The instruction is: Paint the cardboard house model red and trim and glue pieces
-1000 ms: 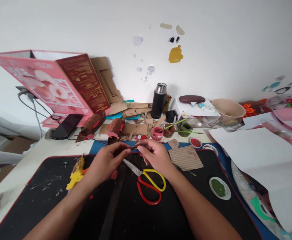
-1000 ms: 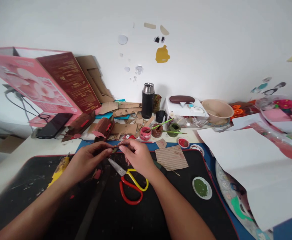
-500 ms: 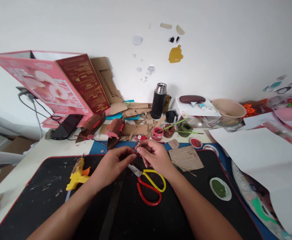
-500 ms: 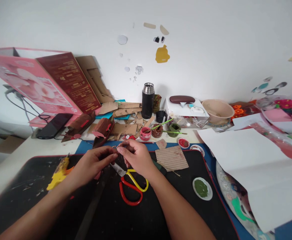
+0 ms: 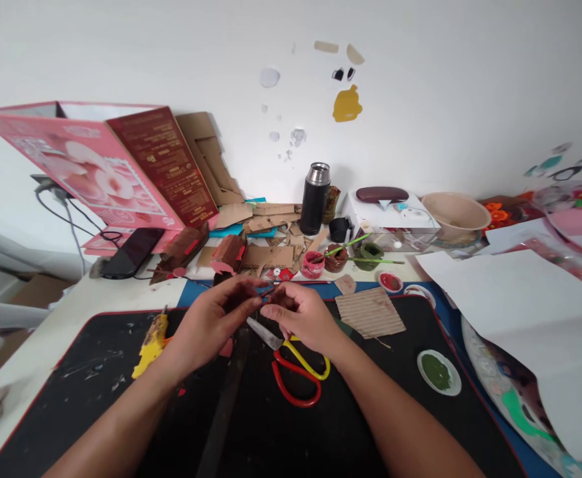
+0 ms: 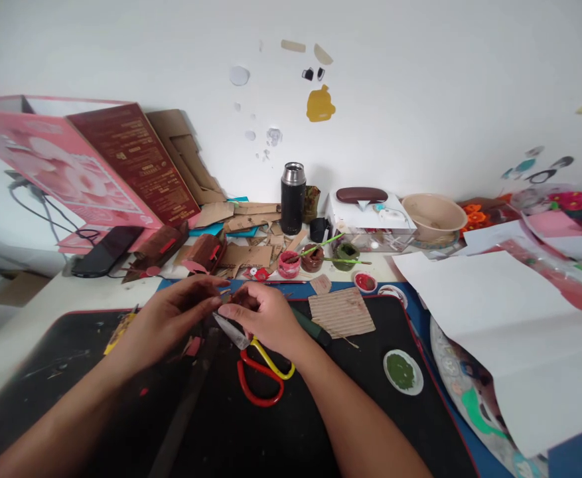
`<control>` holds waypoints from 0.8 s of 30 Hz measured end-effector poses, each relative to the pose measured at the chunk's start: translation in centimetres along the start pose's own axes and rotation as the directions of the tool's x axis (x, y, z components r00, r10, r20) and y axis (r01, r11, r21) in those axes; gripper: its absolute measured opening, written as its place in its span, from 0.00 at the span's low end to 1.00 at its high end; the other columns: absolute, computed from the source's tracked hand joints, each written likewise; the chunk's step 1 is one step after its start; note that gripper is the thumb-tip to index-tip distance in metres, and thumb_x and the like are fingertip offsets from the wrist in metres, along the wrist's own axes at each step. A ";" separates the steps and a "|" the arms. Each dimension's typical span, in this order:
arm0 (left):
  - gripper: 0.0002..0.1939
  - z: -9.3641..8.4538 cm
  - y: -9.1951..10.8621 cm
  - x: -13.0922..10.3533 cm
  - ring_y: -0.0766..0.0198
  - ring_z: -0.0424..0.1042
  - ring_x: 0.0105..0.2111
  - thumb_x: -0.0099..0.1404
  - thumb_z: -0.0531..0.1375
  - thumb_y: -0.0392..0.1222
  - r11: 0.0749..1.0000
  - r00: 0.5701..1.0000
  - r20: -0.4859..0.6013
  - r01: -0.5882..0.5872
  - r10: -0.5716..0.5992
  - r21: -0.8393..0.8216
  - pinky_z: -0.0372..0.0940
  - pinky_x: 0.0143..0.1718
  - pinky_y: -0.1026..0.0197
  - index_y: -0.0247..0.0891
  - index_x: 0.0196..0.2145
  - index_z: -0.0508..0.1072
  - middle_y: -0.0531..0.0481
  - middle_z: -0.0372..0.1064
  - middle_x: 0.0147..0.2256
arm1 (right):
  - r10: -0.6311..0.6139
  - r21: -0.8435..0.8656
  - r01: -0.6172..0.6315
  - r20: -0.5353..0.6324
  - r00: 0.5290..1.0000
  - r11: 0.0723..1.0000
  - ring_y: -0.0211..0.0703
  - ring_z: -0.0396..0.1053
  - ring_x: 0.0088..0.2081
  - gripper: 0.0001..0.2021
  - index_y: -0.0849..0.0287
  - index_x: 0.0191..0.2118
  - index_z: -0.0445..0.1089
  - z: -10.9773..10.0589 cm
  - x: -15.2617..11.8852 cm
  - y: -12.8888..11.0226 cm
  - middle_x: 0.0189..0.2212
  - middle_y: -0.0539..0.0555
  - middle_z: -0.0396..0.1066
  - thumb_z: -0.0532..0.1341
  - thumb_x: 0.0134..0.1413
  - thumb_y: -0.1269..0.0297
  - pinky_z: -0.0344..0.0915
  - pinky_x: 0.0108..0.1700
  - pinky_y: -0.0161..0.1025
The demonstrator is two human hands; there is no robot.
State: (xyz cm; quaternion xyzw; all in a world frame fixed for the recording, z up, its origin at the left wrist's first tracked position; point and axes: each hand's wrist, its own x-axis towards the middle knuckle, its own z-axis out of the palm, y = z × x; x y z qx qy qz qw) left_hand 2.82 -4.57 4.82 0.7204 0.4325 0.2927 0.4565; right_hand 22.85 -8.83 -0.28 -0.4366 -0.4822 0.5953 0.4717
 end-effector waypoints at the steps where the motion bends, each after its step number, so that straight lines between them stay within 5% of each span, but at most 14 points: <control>1: 0.16 0.0 0.1 0.0 0.54 0.81 0.42 0.70 0.66 0.53 1.000 1.000 0.023 -0.015 0.015 -0.008 0.75 0.46 0.56 0.41 0.48 0.83 0.46 0.84 0.41 | 0.000 -0.019 0.000 0.001 1.000 1.000 0.34 0.63 0.19 0.20 0.56 0.38 0.72 0.0 0.0 0.1 0.24 0.43 0.68 0.75 0.58 0.46 0.58 0.21 0.33; 11: 0.11 0.2 0.3 0.3 0.54 0.81 0.39 0.67 0.68 0.52 1.000 1.000 0.003 -0.015 0.015 -0.007 0.75 0.46 0.55 0.42 0.39 0.83 0.47 0.83 0.38 | -0.002 -0.049 0.003 0.025 1.000 0.999 0.35 0.64 0.20 0.18 0.56 0.40 0.73 0.1 -0.1 0.1 0.26 0.45 0.70 0.72 0.62 0.47 0.61 0.21 0.34; 24: 0.14 -0.4 -0.1 0.4 0.55 0.81 0.39 0.68 0.68 0.55 1.000 0.999 0.042 -0.007 0.007 0.020 0.73 0.44 0.57 0.43 0.41 0.84 0.48 0.84 0.38 | -0.038 -0.106 0.043 0.049 0.998 0.993 0.35 0.63 0.19 0.17 0.57 0.40 0.74 0.0 -0.2 -0.1 0.20 0.42 0.65 0.67 0.68 0.47 0.58 0.23 0.33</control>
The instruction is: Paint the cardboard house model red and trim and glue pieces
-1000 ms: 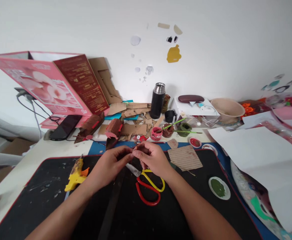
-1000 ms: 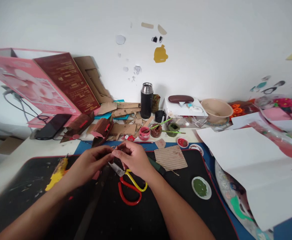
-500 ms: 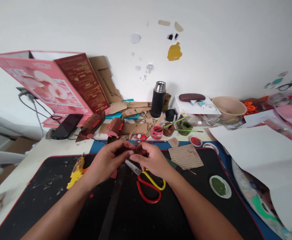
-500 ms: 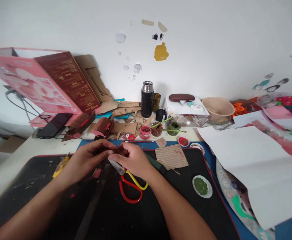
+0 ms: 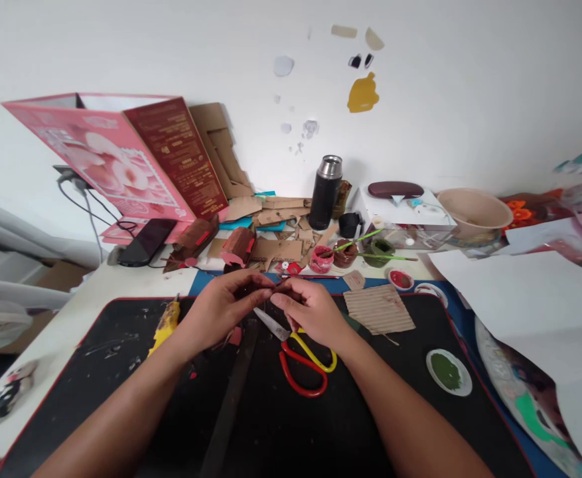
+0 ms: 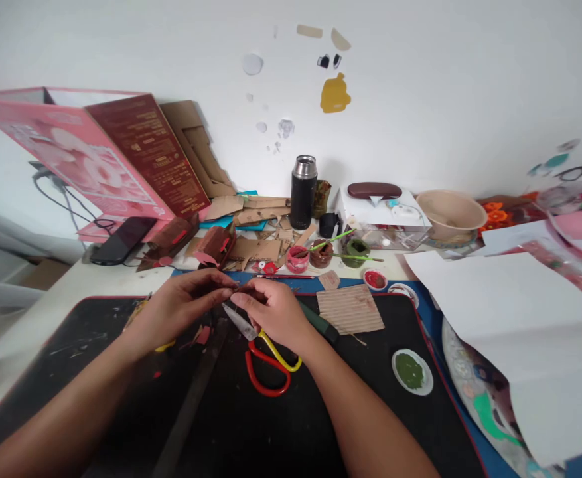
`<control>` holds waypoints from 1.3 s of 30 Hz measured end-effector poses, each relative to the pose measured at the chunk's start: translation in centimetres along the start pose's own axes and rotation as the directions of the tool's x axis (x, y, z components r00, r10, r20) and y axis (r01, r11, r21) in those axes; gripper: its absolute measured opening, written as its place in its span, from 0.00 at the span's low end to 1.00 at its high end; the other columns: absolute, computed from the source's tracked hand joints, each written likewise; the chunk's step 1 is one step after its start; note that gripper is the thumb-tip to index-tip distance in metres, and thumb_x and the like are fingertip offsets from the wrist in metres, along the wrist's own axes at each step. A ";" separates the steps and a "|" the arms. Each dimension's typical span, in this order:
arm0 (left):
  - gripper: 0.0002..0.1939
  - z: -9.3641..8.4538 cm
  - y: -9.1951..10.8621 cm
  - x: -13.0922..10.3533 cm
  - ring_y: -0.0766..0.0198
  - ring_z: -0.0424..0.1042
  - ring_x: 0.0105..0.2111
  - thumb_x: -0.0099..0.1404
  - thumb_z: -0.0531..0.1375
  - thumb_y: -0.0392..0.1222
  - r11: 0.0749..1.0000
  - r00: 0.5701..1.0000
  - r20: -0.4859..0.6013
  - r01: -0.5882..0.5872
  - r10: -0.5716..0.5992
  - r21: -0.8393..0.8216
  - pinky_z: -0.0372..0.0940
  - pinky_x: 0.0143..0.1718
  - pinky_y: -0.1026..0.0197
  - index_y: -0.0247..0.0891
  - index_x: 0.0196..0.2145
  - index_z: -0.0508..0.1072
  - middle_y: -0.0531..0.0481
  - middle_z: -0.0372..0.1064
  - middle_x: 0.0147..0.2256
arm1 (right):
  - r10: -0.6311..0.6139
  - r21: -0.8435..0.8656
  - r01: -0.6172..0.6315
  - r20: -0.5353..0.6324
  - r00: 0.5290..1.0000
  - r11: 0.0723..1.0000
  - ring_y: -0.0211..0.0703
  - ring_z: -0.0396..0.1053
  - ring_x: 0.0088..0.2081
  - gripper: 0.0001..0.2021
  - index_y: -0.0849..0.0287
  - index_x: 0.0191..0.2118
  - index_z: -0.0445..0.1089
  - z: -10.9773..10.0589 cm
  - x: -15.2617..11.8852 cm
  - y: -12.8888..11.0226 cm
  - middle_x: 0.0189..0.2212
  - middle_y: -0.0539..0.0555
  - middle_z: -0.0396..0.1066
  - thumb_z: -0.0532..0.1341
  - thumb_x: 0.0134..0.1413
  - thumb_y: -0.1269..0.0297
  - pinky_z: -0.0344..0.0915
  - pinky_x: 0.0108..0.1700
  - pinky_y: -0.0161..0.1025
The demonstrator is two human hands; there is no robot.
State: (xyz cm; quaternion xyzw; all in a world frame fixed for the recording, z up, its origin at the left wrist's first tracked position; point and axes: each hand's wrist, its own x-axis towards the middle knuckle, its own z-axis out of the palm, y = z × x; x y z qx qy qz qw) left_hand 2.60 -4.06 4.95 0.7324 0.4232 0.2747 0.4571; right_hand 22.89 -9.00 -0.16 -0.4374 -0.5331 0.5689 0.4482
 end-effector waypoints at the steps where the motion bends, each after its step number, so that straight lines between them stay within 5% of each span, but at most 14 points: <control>1: 0.14 -0.2 0.0 0.0 0.55 0.81 0.39 0.68 0.68 0.55 1.000 1.000 0.001 0.000 0.000 0.014 0.72 0.43 0.57 0.43 0.40 0.84 0.48 0.83 0.37 | -0.002 -0.013 0.002 0.002 1.000 1.000 0.35 0.63 0.19 0.17 0.57 0.40 0.75 0.0 0.0 0.0 0.20 0.42 0.66 0.67 0.68 0.47 0.58 0.23 0.33; 4: 0.16 -1.7 0.1 -0.2 0.55 0.80 0.37 0.65 0.70 0.58 0.999 0.998 -0.063 0.012 -0.008 0.053 0.72 0.42 0.57 0.43 0.37 0.84 0.48 0.83 0.35 | 0.005 -0.046 -0.005 -0.006 1.000 0.999 0.36 0.64 0.21 0.17 0.57 0.41 0.77 -0.1 -0.2 0.2 0.20 0.43 0.67 0.66 0.69 0.46 0.59 0.25 0.33; 8: 0.21 -4.9 0.2 -0.7 0.57 0.76 0.34 0.61 0.72 0.63 0.994 0.955 -0.289 0.089 -0.066 0.066 0.69 0.36 0.59 0.41 0.36 0.82 0.48 0.82 0.34 | 0.008 -0.128 -0.011 -0.025 1.000 0.992 0.37 0.67 0.22 0.18 0.57 0.41 0.79 0.5 -0.3 0.6 0.22 0.46 0.71 0.66 0.70 0.46 0.60 0.26 0.34; 12: 0.20 -7.3 0.6 -1.4 0.62 0.73 0.30 0.58 0.73 0.60 0.992 0.917 -0.384 0.126 -0.109 0.019 0.65 0.31 0.64 0.40 0.35 0.82 0.51 0.79 0.30 | -0.096 -0.347 0.102 0.035 0.995 0.932 0.39 0.72 0.27 0.14 0.57 0.42 0.83 2.5 0.0 0.1 0.26 0.48 0.78 0.68 0.71 0.51 0.62 0.32 0.35; 19: 0.24 -8.9 0.9 -2.7 0.60 0.72 0.27 0.54 0.74 0.64 0.991 0.888 -0.441 0.134 -0.132 -0.028 0.67 0.28 0.62 0.40 0.33 0.81 0.50 0.79 0.27 | -0.137 -0.731 0.365 0.354 0.925 0.576 0.52 0.83 0.41 0.23 0.58 0.55 0.80 8.0 1.4 -2.0 0.41 0.57 0.86 0.67 0.72 0.41 0.70 0.40 0.41; 22: 0.28 -9.8 -0.1 -3.4 0.60 0.72 0.28 0.51 0.76 0.69 0.990 0.884 -0.445 0.130 -0.144 -0.061 0.68 0.30 0.62 0.41 0.31 0.81 0.49 0.79 0.28 | -0.075 -0.813 0.420 0.428 0.900 0.402 0.59 0.83 0.46 0.30 0.60 0.57 0.78 10.2 2.4 -2.1 0.47 0.63 0.84 0.63 0.72 0.36 0.74 0.43 0.46; 27: 0.29 -11.5 -2.3 -5.0 0.61 0.73 0.29 0.48 0.78 0.68 0.978 0.863 -0.469 0.123 -0.190 -0.169 0.70 0.32 0.62 0.40 0.33 0.82 0.49 0.80 0.31 | 0.011 -0.860 0.434 0.453 0.891 0.268 0.62 0.82 0.47 0.37 0.64 0.61 0.75 13.4 3.8 -1.5 0.49 0.65 0.82 0.62 0.70 0.31 0.79 0.44 0.52; 34: 0.26 -13.5 -4.6 -6.6 0.63 0.69 0.25 0.53 0.77 0.65 0.982 0.853 -0.492 0.110 -0.172 -0.151 0.63 0.26 0.63 0.41 0.35 0.82 0.52 0.76 0.27 | 0.046 -0.903 0.388 0.402 0.915 0.184 0.61 0.81 0.44 0.33 0.67 0.55 0.77 16.0 5.2 0.4 0.45 0.65 0.80 0.64 0.71 0.35 0.79 0.44 0.54; 39: 0.23 -13.9 -5.6 -6.9 0.62 0.69 0.25 0.54 0.76 0.62 0.980 0.855 -0.488 0.105 -0.176 -0.171 0.63 0.26 0.62 0.41 0.35 0.82 0.52 0.76 0.26 | 0.115 -0.900 0.346 0.385 0.916 0.264 0.61 0.83 0.46 0.26 0.65 0.55 0.77 16.7 6.0 0.6 0.46 0.64 0.83 0.69 0.70 0.44 0.79 0.45 0.52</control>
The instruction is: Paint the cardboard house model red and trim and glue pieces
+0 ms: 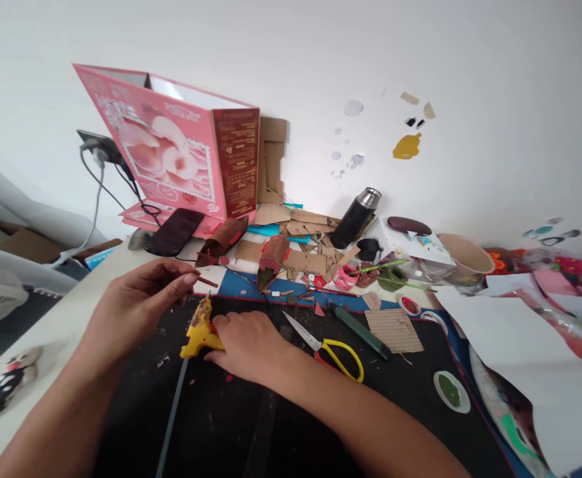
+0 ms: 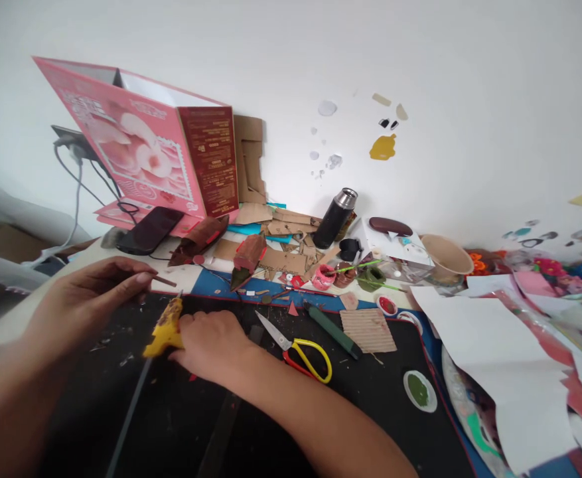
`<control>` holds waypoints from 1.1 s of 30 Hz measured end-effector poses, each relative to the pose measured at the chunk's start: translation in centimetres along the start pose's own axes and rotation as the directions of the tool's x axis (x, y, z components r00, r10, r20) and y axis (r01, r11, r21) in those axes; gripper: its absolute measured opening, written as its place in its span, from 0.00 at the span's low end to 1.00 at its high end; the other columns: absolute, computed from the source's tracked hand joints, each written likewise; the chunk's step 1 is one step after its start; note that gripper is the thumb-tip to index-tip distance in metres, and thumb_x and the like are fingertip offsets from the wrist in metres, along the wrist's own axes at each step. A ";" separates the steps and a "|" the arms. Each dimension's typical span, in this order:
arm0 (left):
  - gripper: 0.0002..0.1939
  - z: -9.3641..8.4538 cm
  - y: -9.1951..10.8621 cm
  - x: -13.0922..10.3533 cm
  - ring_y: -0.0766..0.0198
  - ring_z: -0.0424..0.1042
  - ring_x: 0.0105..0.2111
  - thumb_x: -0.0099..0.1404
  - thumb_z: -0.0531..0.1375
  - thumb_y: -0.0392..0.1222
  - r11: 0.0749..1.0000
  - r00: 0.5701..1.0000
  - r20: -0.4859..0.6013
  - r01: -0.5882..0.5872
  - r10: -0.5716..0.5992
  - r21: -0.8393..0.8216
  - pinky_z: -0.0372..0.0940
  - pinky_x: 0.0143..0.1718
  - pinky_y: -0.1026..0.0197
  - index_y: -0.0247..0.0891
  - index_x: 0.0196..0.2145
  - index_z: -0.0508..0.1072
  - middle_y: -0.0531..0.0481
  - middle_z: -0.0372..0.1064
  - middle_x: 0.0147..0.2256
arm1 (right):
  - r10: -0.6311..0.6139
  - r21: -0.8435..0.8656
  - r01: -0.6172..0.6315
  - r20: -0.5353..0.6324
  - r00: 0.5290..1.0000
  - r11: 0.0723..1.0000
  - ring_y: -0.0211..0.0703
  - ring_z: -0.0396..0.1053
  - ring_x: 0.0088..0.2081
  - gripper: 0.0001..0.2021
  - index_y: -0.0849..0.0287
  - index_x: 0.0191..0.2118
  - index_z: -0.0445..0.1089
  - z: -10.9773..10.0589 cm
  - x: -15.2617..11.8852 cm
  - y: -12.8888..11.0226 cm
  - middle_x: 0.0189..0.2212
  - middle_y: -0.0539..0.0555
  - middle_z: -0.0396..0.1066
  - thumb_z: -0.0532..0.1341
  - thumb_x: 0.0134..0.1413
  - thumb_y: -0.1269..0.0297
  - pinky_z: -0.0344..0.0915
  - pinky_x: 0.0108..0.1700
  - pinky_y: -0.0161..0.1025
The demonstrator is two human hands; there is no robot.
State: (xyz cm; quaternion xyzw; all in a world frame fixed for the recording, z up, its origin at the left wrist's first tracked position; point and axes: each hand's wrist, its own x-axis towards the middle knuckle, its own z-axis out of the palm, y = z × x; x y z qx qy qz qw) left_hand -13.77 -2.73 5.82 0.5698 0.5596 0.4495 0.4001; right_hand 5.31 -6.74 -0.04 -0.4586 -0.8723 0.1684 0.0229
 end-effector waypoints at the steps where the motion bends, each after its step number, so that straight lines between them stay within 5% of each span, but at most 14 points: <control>1: 0.21 -0.1 -0.1 0.0 0.62 0.69 0.25 0.55 0.76 0.61 1.000 1.000 -0.006 0.000 0.000 -0.012 0.63 0.26 0.62 0.41 0.35 0.82 0.52 0.76 0.27 | 0.009 0.025 -0.010 0.010 1.000 1.000 0.62 0.84 0.46 0.24 0.65 0.56 0.77 -0.1 0.0 0.0 0.46 0.64 0.84 0.69 0.70 0.46 0.79 0.45 0.51; 6: 0.14 -0.9 1.1 -0.3 0.64 0.69 0.26 0.52 0.78 0.48 0.979 0.976 -0.216 -0.060 0.018 -0.193 0.63 0.28 0.62 0.42 0.32 0.81 0.54 0.75 0.25 | 0.085 0.266 -0.080 -0.007 0.996 0.961 0.59 0.84 0.45 0.22 0.59 0.55 0.78 -0.8 -1.0 0.7 0.48 0.61 0.85 0.69 0.67 0.47 0.76 0.45 0.48; 10: 0.13 -1.3 3.1 -0.1 0.65 0.67 0.23 0.50 0.76 0.44 0.943 0.877 -0.481 -0.170 0.012 -0.286 0.60 0.26 0.62 0.41 0.29 0.78 0.55 0.69 0.21 | 0.133 0.600 -0.050 -0.095 0.987 0.799 0.51 0.82 0.41 0.18 0.55 0.54 0.79 -0.5 -2.4 1.9 0.44 0.55 0.85 0.70 0.64 0.50 0.73 0.43 0.41; 12: 0.14 -1.1 3.4 0.3 0.66 0.65 0.22 0.48 0.76 0.42 0.928 0.853 -0.522 -0.213 0.023 -0.307 0.57 0.25 0.63 0.40 0.28 0.76 0.56 0.67 0.20 | 0.159 0.803 -0.025 -0.088 0.983 0.595 0.44 0.79 0.33 0.17 0.55 0.54 0.78 -0.1 -2.9 2.6 0.41 0.53 0.84 0.69 0.65 0.52 0.72 0.37 0.38; 15: 0.16 -0.4 2.7 1.0 0.67 0.64 0.21 0.48 0.77 0.42 0.917 0.890 -0.455 -0.196 0.017 -0.348 0.57 0.24 0.62 0.41 0.30 0.75 0.58 0.67 0.19 | 0.170 0.980 -0.056 0.023 0.985 0.190 0.37 0.70 0.20 0.22 0.57 0.48 0.74 0.3 -3.4 3.9 0.28 0.46 0.74 0.69 0.62 0.43 0.65 0.23 0.34; 19: 0.11 1.1 1.5 2.0 0.68 0.65 0.23 0.59 0.75 0.42 0.940 0.955 -0.290 -0.148 0.055 -0.308 0.58 0.26 0.62 0.39 0.35 0.78 0.58 0.70 0.23 | 0.189 0.996 0.004 0.013 0.982 -0.086 0.37 0.70 0.18 0.28 0.57 0.41 0.72 0.0 -4.2 5.5 0.24 0.45 0.72 0.71 0.57 0.34 0.62 0.20 0.32; 27: 0.17 5.2 1.8 3.8 0.66 0.65 0.23 0.59 0.74 0.54 0.983 0.990 -0.122 -0.085 0.066 -0.163 0.58 0.26 0.63 0.39 0.36 0.79 0.56 0.73 0.23 | 0.332 0.983 0.112 -0.058 0.941 -0.147 0.35 0.62 0.13 0.29 0.60 0.37 0.75 -0.3 -6.6 8.7 0.15 0.43 0.64 0.73 0.57 0.34 0.53 0.16 0.31; 33: 0.22 8.2 -0.6 2.8 0.67 0.66 0.23 0.53 0.76 0.58 0.986 0.996 -0.086 0.000 -0.015 -0.169 0.60 0.26 0.63 0.38 0.36 0.80 0.55 0.72 0.25 | 0.446 0.985 0.136 -0.075 0.892 -0.105 0.33 0.61 0.13 0.34 0.59 0.23 0.70 0.3 -8.6 10.3 0.15 0.46 0.64 0.71 0.57 0.30 0.54 0.17 0.31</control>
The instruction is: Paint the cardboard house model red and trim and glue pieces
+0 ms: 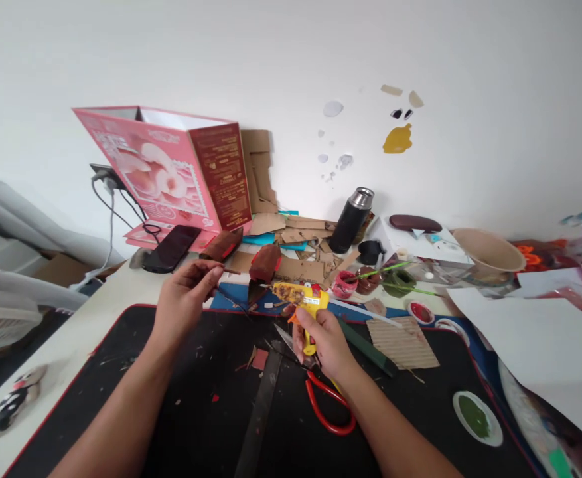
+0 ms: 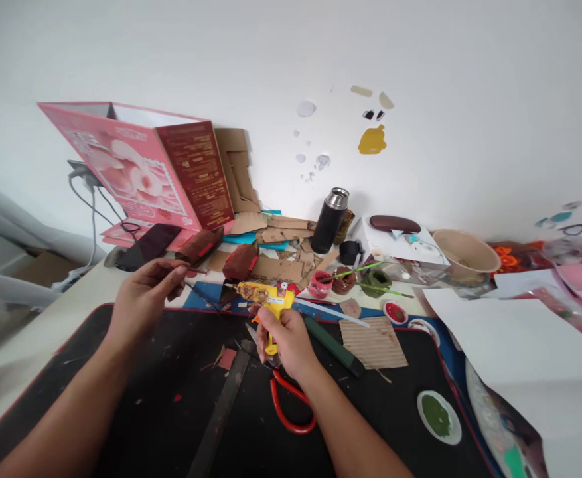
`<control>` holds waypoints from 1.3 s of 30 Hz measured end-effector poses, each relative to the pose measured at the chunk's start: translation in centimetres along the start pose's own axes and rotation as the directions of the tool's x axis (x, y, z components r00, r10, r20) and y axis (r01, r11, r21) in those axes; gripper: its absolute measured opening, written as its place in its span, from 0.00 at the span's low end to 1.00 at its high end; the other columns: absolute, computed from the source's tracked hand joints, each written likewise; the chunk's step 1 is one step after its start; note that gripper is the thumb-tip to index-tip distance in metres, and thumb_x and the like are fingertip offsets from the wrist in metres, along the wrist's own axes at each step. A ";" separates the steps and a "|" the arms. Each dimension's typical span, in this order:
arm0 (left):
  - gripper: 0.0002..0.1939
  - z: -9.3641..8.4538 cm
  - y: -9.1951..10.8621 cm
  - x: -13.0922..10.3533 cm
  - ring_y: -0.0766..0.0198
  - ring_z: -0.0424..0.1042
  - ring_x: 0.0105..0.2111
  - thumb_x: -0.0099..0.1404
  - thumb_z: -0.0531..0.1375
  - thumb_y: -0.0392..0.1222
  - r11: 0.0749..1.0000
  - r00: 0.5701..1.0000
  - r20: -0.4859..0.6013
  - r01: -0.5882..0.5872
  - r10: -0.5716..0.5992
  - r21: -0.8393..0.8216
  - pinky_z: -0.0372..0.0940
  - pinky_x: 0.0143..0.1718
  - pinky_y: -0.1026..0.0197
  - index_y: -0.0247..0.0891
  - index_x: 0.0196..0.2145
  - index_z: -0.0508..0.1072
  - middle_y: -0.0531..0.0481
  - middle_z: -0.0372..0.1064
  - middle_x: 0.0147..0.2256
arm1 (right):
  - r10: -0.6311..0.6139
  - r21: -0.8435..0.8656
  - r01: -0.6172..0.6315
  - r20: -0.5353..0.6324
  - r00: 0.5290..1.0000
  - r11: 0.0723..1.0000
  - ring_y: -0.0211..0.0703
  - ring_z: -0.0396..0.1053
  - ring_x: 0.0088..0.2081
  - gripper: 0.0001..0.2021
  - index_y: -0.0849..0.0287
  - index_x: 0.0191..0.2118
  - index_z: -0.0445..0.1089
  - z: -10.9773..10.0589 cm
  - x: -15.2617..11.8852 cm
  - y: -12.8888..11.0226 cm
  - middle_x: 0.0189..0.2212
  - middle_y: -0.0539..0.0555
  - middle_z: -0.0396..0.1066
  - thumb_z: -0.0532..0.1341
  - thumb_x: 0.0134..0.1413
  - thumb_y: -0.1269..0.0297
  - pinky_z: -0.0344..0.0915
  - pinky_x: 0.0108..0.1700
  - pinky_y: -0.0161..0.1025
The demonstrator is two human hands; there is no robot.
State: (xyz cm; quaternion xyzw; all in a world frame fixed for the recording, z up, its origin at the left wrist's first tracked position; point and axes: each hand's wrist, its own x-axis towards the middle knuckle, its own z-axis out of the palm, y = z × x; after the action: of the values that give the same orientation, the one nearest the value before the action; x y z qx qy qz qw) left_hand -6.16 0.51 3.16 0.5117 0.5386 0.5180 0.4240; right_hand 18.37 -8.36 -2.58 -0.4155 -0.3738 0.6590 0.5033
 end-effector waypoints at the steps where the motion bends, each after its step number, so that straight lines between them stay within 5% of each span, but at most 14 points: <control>1: 0.23 0.3 -0.4 -0.2 0.67 0.66 0.24 0.53 0.76 0.58 1.000 1.000 0.013 0.014 -0.014 0.010 0.61 0.26 0.63 0.38 0.37 0.81 0.54 0.73 0.25 | 0.001 -0.006 -0.001 0.004 1.000 1.000 0.33 0.61 0.13 0.34 0.59 0.22 0.69 -0.2 -0.1 -0.1 0.14 0.47 0.64 0.71 0.57 0.29 0.53 0.17 0.31; 6: 0.24 1.2 -1.2 -1.2 0.65 0.68 0.27 0.54 0.77 0.60 0.999 0.998 0.060 0.027 -0.029 0.033 0.63 0.29 0.63 0.38 0.38 0.82 0.51 0.76 0.29 | -0.001 -0.009 0.001 0.043 0.999 1.000 0.35 0.62 0.14 0.35 0.58 0.24 0.70 -0.4 -0.4 -0.8 0.14 0.47 0.64 0.69 0.56 0.26 0.56 0.18 0.32; 12: 0.28 1.6 -1.8 -1.9 0.59 0.76 0.34 0.52 0.78 0.66 0.999 0.998 0.066 0.018 -0.021 0.033 0.70 0.35 0.60 0.40 0.35 0.82 0.46 0.82 0.35 | 0.004 -0.109 -0.011 -0.065 0.998 0.994 0.35 0.60 0.14 0.36 0.60 0.36 0.74 0.6 -0.7 -0.2 0.14 0.44 0.64 0.68 0.56 0.24 0.56 0.18 0.33; 39: 0.27 2.1 -2.3 -2.6 0.67 0.68 0.25 0.51 0.79 0.68 0.999 0.999 0.043 -0.033 0.033 0.003 0.66 0.28 0.66 0.41 0.30 0.82 0.52 0.76 0.27 | -0.121 -0.414 0.055 -0.136 0.983 0.909 0.36 0.60 0.16 0.33 0.55 0.29 0.67 0.8 -1.4 0.8 0.15 0.46 0.62 0.58 0.68 0.27 0.57 0.18 0.31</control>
State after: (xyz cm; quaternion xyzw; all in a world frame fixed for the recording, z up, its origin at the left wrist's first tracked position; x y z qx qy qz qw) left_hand -4.02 -1.63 0.51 0.5322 0.5218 0.5128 0.4260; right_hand 17.52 -9.92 -2.77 -0.5451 -0.4804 0.5080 0.4626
